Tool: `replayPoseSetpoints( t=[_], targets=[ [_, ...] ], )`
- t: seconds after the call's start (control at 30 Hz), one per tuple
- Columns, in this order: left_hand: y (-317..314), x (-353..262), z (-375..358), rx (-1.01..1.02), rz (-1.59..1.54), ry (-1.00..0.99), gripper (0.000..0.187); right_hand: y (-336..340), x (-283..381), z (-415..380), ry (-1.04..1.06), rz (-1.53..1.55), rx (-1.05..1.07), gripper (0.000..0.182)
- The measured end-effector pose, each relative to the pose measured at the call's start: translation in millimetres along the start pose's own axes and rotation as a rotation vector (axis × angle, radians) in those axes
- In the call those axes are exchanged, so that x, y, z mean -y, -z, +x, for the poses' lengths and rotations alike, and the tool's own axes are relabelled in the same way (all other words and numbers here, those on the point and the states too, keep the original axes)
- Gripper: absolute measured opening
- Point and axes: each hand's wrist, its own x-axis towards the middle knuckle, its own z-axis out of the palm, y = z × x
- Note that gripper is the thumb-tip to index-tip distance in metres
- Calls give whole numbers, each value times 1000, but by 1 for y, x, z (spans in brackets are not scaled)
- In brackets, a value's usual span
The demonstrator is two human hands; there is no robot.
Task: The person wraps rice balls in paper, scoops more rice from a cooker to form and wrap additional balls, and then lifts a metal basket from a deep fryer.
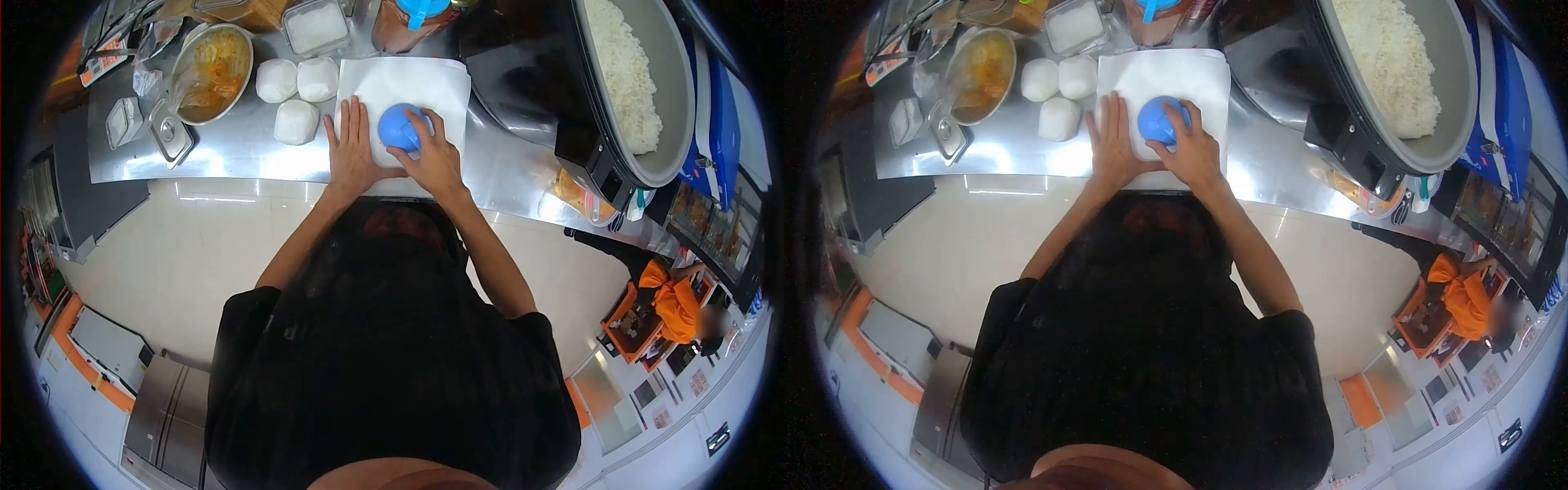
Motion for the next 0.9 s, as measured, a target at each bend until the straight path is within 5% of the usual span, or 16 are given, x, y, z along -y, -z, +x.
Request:
replayPoseSetpoints(
  t=[0.43, 0.53, 0.67, 0.73, 0.77, 0.83, 0.87, 0.9],
  targets=[
    [-7, 1, -1, 3, 84, -38, 155, -9, 22, 0, -227, 96, -73, 74],
    [-5, -1, -2, 39, 109, -34, 155, 12, 12, -4, -179, 250, -112, 72],
    [-6, -1, -10, -55, 28, -77, 150, 51, -18, -29, 64, 381, -426, 75],
    [1, -2, -20, -164, -60, -42, 120, 69, -52, -52, -101, 316, -475, 74],
    [-6, 7, -27, -162, -62, -45, 120, 71, -76, -66, -146, 194, -488, 73],
    [-27, 25, -44, 3, -227, -569, 87, 73, -108, -89, -195, 66, -499, 72],
    [-25, 13, -44, 6, -232, -570, 87, 75, -114, -98, -250, 21, -490, 72],
    [-26, -5, -46, 220, -326, -564, 76, 74, -120, -106, -305, -23, -478, 71]
  ],
)
